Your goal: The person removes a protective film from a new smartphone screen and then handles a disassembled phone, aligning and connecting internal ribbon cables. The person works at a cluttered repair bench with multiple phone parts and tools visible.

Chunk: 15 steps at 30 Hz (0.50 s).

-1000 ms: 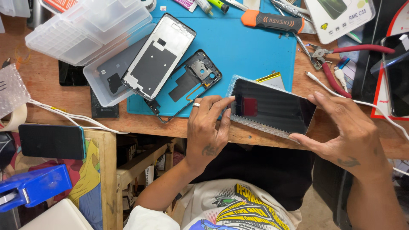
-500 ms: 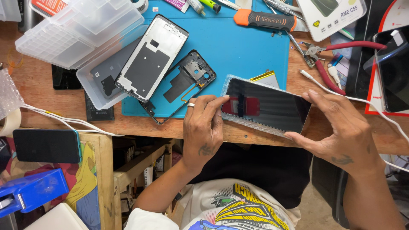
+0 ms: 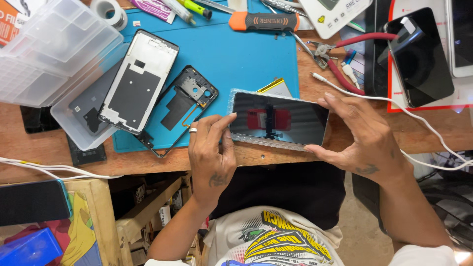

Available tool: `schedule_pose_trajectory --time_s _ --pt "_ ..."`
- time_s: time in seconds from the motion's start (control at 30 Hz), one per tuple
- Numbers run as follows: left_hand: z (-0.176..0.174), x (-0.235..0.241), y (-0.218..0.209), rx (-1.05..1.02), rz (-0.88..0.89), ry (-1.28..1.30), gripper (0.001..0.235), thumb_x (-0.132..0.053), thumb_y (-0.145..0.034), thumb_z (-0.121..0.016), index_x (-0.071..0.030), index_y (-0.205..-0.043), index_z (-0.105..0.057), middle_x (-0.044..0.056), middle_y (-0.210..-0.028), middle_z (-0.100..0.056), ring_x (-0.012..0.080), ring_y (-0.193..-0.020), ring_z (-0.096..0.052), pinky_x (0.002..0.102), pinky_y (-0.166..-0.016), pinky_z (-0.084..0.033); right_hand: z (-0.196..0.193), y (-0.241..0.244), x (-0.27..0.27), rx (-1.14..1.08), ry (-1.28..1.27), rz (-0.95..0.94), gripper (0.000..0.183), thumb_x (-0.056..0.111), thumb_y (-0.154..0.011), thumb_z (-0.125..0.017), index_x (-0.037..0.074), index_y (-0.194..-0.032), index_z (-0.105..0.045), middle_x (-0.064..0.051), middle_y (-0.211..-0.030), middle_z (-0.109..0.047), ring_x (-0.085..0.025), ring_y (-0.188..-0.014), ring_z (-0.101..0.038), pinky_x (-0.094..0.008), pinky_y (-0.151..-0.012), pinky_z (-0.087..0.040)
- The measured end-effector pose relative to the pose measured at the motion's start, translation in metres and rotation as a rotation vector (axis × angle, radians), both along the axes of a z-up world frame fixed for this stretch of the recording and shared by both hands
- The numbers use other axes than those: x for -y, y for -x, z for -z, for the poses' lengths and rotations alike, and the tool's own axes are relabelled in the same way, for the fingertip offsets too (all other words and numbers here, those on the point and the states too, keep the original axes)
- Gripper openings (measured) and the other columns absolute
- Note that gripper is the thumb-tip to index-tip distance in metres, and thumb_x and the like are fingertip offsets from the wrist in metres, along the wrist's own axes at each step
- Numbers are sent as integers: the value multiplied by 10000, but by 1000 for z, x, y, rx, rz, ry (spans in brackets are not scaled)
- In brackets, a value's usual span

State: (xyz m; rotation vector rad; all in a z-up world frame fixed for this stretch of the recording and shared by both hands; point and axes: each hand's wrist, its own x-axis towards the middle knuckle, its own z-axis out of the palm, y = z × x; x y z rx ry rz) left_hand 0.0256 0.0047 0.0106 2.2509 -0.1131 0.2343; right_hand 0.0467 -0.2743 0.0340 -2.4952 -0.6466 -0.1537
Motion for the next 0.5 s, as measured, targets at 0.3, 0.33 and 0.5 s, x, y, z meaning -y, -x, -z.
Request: schedule_pose_trajectory --time_s 0.3,0.33,0.5 --pt "2 1 1 -12 -10 1 241 25 -969 -618 -38 -1187 -699 131 -1076 -648 299 -1007 -600 421 -903 -485 2 0 2 15 5 -18 966 302 -646 -956 -17 -1440 -509 -156 -1235 -699 -304 -1114 -668 -393 -942 -576" --pt "2 1 1 -10 -10 2 243 26 -969 -617 -39 -1188 -699 132 -1078 -648 300 -1010 -600 422 -903 -484 2 0 2 19 10 -18 963 300 -646 -956 -17 -1439 -510 -155 -1230 -702 -303 -1106 -668 -395 -940 -575" --pt "3 2 0 -15 -19 -8 221 -32 -963 -654 -45 -1178 -702 140 -1081 -644 303 -1021 -596 436 -920 -480 3 1 1 13 21 -12 952 317 -642 -954 -26 -1420 -525 -164 -1221 -702 -309 -1109 -676 -397 -932 -579"
